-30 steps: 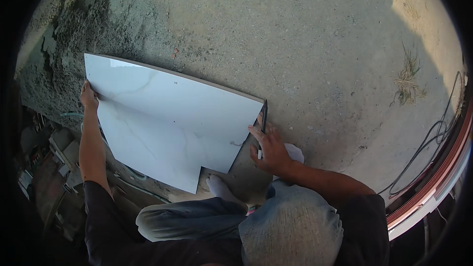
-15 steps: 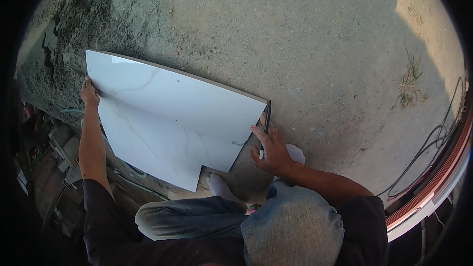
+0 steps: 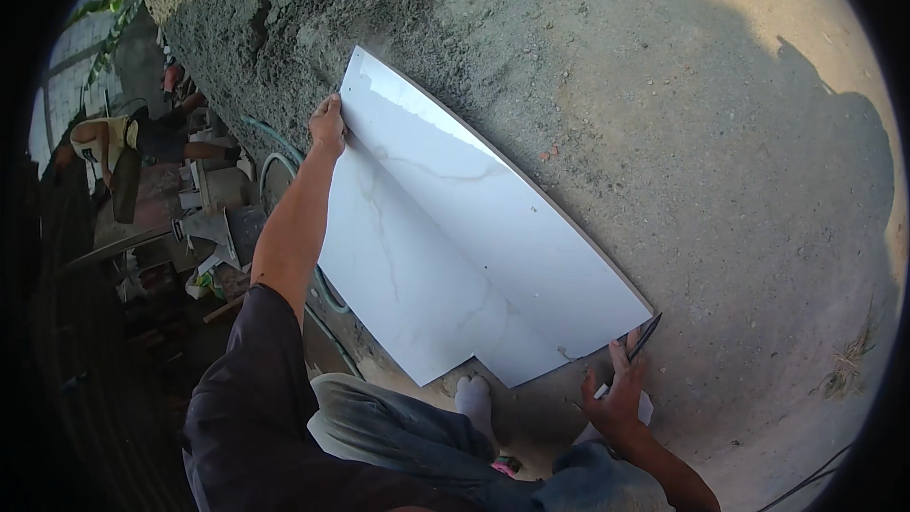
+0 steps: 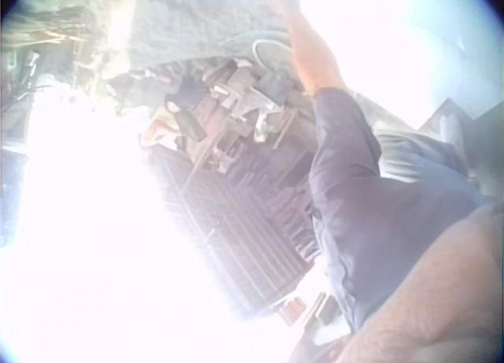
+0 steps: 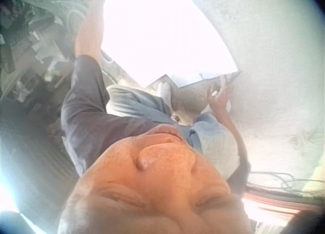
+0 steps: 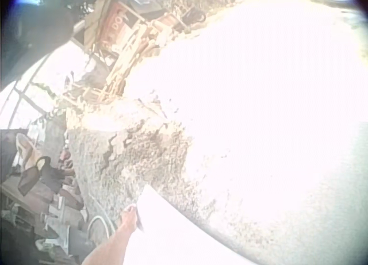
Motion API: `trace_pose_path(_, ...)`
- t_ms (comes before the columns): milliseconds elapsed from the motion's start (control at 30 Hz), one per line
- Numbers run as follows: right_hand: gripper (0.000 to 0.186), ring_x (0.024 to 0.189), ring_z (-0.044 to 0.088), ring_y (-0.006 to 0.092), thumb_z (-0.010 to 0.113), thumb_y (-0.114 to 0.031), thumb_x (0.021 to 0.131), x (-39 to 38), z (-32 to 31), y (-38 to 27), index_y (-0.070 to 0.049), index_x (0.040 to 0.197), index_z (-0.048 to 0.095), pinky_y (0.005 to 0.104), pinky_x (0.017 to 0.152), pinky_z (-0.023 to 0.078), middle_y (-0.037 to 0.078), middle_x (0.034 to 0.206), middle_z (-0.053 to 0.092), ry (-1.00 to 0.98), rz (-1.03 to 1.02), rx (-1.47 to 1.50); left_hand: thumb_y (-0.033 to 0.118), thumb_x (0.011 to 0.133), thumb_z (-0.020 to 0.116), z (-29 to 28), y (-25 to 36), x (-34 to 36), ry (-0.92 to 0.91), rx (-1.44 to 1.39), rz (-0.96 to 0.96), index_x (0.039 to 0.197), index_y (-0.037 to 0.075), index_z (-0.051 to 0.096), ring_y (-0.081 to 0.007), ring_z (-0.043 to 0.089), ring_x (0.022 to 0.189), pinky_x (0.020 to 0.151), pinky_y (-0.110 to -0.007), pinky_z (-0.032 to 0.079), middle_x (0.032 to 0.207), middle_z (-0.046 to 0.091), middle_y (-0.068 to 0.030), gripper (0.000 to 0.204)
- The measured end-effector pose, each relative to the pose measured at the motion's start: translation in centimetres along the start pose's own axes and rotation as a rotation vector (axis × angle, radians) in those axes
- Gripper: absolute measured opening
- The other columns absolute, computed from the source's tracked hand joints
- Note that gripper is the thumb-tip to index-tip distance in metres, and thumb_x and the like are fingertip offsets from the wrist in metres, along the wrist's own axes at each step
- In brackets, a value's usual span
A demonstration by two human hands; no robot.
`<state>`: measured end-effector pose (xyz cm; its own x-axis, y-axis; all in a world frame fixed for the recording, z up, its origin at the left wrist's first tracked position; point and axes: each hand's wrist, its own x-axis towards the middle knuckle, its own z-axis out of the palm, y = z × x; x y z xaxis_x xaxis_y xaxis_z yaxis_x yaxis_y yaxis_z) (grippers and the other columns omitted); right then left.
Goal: The person marks a line on a white tile using a marker and another piece of tile as a straight edge, then walks across a renovation site carrying the tile and a marker.
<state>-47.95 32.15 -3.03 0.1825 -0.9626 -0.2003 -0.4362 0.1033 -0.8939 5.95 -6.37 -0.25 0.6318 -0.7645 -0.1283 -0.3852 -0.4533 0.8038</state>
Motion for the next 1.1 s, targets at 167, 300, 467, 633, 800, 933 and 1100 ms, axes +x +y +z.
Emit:
trace_pose_path(167,0.058,0.127,0.033,0.0492,0.061,-0.004,0.077,-0.4,-0.1,0.4,0.009,0.127,0.036,0.0535,0.102,0.027,0.037,0.136,0.03,0.002,0.009,-0.01,0.027,0.092,0.058,0.2,-0.3,0.1,0.022,0.005,-0.002,0.101,0.006,0.066,-0.0046,0.038,0.046,0.038,-0.024,0.029,0.065,0.055,0.0047,0.024)
trace_pose_path(300,0.058,0.129,0.03,0.0496,0.06,-0.005,0.078,-1.3,0.4,1.1,0.01,0.128,0.034,0.0525,0.105,0.025,0.038,0.137,0.028,-0.075,0.102,0.019,0.025,0.093,0.058,-0.3,-1.2,1.0,0.017,0.054,0.019,0.104,0.002,0.064,-0.009,0.052,0.064,0.056,-0.025,0.043,0.082,0.062,-0.0009,0.026)
trace_pose_path(467,0.061,0.131,0.027,0.0487,0.059,-0.005,0.079,-1.2,-0.3,0.7,0.011,0.13,0.03,0.0499,0.107,0.023,0.037,0.139,0.025,-0.072,0.111,0.034,0.025,0.091,0.059,-0.4,-0.5,-0.2,0.019,0.103,0.124,0.115,-0.001,0.058,-0.0178,0.058,0.093,0.084,-0.03,0.046,0.106,0.063,-0.0098,0.035)
trace_pose_path(633,0.064,0.133,0.028,0.044,0.058,-0.006,0.08,-0.8,-1.9,0.5,0.011,0.133,0.026,0.0467,0.108,0.025,0.034,0.141,0.025,-0.034,0.098,0.028,0.027,0.088,0.061,-1.2,-0.1,-3.9,0.225,0.477,0.379,0.122,-0.004,0.052,-0.0267,0.059,0.106,0.091,-0.033,0.044,0.113,0.061,-0.0187,0.046)
trace_pose_path(800,0.064,0.132,0.03,0.0431,0.058,-0.006,0.08,0.5,-0.8,-0.1,0.012,0.133,0.027,0.0464,0.107,0.025,0.033,0.14,0.026,0.009,0.05,0.036,0.028,0.088,0.061,-2.2,1.2,-3.9,0.035,0.459,0.354,0.124,-0.004,0.051,-0.0294,0.059,0.108,0.093,-0.034,0.044,0.117,0.06,-0.0202,0.049)
trace_pose_path(933,0.064,0.13,0.032,0.0427,0.058,-0.007,0.079,-0.3,-0.6,0.4,0.012,0.133,0.03,0.0461,0.107,0.025,0.033,0.138,0.03,0.032,0.17,0.118,0.027,0.089,0.06,-1.5,2.3,-3.6,-0.01,0.537,0.163,0.119,-0.003,0.058,-0.0249,0.059,0.106,0.09,-0.032,0.044,0.114,0.063,-0.0179,0.042)
trace_pose_path(1100,0.065,0.129,0.033,0.0428,0.059,-0.008,0.078,0.3,-0.6,0.2,0.012,0.132,0.031,0.0459,0.107,0.025,0.033,0.136,0.032,0.013,0.199,0.087,0.025,0.091,0.058,-1.2,0.2,-2.7,-0.034,0.326,0.086,0.118,-0.002,0.059,-0.0177,0.059,0.095,0.085,-0.029,0.044,0.107,0.065,-0.0121,0.038)
